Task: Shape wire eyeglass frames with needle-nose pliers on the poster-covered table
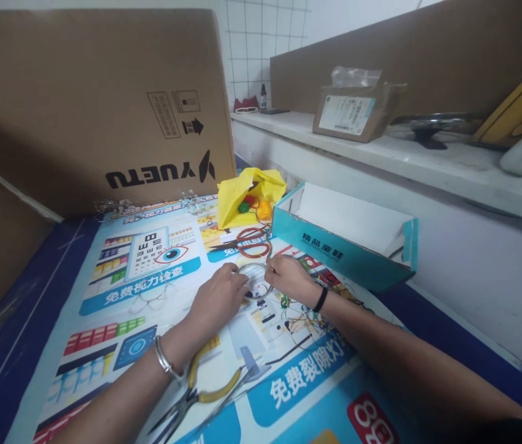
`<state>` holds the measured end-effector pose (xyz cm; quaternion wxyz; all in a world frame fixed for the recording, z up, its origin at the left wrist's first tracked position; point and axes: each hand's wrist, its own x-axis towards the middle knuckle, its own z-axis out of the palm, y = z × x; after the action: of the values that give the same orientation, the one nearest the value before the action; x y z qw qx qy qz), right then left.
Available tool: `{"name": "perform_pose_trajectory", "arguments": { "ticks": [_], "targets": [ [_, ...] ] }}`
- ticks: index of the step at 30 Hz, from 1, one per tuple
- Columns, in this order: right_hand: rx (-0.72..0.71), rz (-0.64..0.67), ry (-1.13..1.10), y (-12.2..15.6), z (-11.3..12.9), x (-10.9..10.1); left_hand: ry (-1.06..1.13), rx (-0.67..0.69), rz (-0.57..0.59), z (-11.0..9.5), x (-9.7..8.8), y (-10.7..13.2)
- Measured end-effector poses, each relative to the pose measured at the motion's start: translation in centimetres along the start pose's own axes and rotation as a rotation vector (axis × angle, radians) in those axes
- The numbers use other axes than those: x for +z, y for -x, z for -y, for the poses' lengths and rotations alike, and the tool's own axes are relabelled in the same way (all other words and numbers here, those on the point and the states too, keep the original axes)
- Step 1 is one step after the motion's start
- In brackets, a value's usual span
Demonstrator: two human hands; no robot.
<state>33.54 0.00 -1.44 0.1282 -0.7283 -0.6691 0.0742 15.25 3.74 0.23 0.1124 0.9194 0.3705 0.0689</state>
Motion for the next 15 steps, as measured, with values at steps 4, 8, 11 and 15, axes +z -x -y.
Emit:
{"name": "perform_pose_trajectory", "arguments": {
  "ticks": [4, 8, 11, 15],
  "targets": [
    [-0.003, -0.003, 0.007, 0.0, 0.0, 0.0, -0.015, 0.005, 0.015, -0.1, -0.1, 0.0],
    [-0.003, 0.002, 0.011, 0.1, -0.1, 0.1, -0.032, -0.005, 0.023, -0.2, -0.1, -0.1],
    [-0.002, 0.001, 0.013, 0.1, -0.1, 0.2, -0.068, -0.006, 0.035, -0.2, -0.4, 0.0],
    [-0.004, 0.001, 0.016, 0.1, 0.0, 0.1, -0.182, 0.006, 0.036, -0.4, -1.1, 0.5]
  ]
}}
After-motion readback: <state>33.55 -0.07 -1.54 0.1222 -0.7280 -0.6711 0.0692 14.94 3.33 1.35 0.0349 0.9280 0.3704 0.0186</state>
